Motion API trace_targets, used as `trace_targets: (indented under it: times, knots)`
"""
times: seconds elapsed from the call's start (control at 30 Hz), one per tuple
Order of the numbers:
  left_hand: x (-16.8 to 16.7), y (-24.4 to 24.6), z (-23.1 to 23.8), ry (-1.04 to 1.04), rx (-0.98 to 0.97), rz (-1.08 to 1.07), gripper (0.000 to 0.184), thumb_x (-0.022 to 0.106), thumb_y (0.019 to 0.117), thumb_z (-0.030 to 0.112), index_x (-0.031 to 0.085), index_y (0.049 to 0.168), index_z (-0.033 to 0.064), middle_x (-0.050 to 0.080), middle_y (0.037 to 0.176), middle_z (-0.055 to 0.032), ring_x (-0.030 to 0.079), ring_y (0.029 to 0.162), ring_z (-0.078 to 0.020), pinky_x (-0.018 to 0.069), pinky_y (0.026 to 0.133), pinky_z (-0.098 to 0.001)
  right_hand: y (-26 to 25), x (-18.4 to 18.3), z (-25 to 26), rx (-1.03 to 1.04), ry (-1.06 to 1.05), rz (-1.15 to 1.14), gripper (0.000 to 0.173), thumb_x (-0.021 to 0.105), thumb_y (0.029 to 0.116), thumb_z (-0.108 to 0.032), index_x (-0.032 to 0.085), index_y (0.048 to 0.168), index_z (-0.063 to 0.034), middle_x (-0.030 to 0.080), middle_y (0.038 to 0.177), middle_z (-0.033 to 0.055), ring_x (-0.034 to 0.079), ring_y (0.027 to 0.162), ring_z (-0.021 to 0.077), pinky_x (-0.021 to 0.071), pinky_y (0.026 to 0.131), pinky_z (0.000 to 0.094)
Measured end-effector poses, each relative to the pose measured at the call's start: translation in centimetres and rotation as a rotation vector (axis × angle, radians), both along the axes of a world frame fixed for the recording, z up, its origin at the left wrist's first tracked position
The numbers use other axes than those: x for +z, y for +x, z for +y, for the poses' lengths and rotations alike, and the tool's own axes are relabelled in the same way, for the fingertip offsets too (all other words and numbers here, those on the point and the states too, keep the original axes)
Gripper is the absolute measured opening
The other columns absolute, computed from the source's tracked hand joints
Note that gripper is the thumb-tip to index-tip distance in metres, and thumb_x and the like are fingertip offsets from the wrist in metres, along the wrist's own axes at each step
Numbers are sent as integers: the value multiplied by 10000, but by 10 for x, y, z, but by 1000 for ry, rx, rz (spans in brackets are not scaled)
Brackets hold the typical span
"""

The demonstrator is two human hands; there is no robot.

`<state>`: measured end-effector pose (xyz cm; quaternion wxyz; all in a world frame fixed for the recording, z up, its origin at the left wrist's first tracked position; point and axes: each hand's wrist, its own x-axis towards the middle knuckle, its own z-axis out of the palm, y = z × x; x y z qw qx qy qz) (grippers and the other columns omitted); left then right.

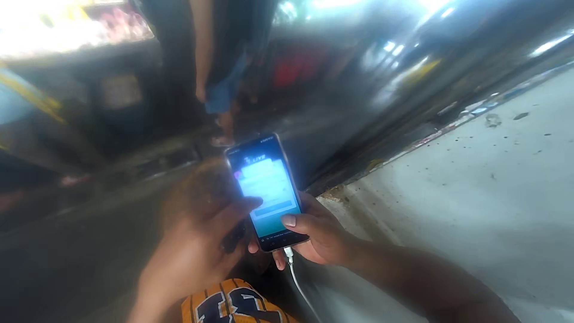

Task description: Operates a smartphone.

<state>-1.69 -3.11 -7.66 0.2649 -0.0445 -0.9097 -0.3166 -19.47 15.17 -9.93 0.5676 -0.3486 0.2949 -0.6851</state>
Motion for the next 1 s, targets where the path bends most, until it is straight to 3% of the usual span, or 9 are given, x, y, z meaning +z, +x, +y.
trace_targets:
  times: [0.5, 1.0]
  knots:
    - [7, 12, -4, 20, 86, 101, 320, 605, 980, 195, 696, 1267, 88, 710, 939, -40, 630, 809, -66, 539, 715, -219, 2, 1, -1, 23, 7, -2, 331, 536, 1043, -144, 512, 1368, -85, 656, 1279, 254, 736, 993, 402, 652, 620, 446]
    - [4, 8, -4, 14, 90, 96, 312, 607, 982, 210, 701, 1263, 111, 703, 925, -21, 620, 797, -56, 520, 696, -209, 0, 2, 0, 8, 5, -7, 329, 528, 1041, -126, 513, 1366, -72, 660, 1262, 262, 735, 993, 409, 653, 624, 452]
